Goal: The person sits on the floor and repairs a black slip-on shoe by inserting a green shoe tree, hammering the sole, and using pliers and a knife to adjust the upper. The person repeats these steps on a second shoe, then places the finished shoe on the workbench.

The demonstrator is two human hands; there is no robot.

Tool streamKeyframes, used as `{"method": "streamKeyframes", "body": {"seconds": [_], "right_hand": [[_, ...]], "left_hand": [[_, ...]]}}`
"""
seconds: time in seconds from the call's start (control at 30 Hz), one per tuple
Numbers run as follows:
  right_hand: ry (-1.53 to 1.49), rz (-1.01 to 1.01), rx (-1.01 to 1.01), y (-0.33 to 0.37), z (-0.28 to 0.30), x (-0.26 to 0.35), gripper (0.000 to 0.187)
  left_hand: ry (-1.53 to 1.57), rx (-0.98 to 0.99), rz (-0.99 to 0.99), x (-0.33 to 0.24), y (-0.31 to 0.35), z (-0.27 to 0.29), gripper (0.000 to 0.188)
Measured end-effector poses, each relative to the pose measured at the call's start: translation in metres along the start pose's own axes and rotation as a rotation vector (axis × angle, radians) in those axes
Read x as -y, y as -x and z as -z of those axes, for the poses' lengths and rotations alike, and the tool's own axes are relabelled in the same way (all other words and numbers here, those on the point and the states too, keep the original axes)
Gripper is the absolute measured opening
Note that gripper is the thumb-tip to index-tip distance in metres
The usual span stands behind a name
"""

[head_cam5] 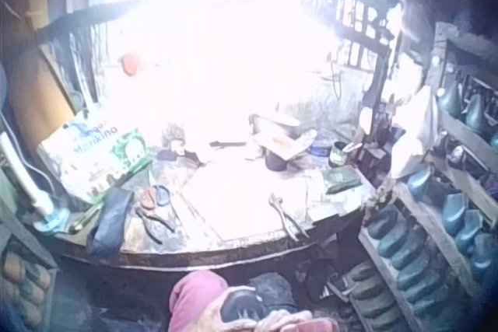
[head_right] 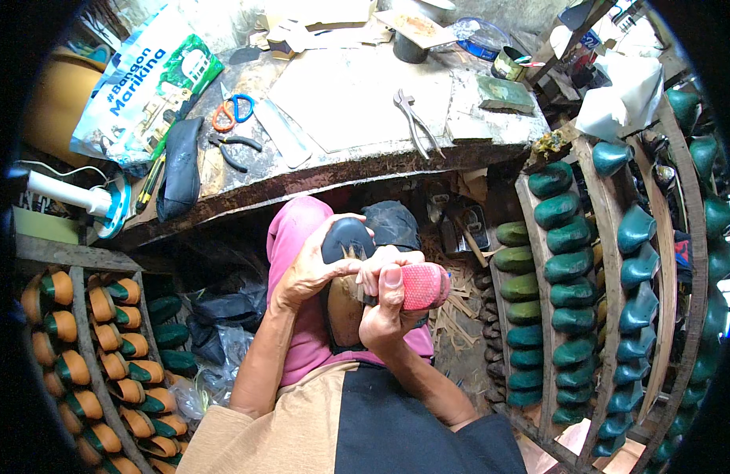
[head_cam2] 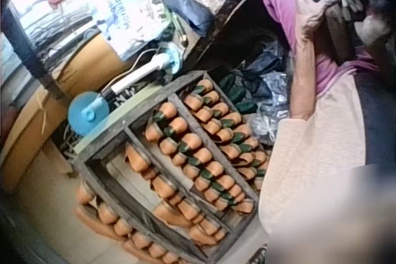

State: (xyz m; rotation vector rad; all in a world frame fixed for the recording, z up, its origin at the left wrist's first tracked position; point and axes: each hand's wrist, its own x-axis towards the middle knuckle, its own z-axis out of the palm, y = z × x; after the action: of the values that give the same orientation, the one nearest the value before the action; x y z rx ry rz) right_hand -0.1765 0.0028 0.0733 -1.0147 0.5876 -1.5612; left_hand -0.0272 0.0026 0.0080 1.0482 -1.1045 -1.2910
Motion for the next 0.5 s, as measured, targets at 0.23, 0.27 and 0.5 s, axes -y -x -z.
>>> {"method": "streamKeyframes", "body": {"seconds": [0.23, 0.27, 0.5], "right_hand": [[0.035, -0.064, -0.004, -0.003, 0.0, -0.009, 0.026], [0.033, -0.07, -0.008, -0.003, 0.0, -0.011, 0.026], [0.08, -0.092, 0.022, -0.006, -0.003, -0.015, 0.028]], "left_hand": [[0.015, -0.008, -0.009, 0.011, -0.004, 0.007, 0.078], [0.027, -0.005, 0.007, 0.013, -0.005, 0.008, 0.078], [0.067, 0.011, -0.004, 0.016, -0.006, 0.015, 0.082]]}}
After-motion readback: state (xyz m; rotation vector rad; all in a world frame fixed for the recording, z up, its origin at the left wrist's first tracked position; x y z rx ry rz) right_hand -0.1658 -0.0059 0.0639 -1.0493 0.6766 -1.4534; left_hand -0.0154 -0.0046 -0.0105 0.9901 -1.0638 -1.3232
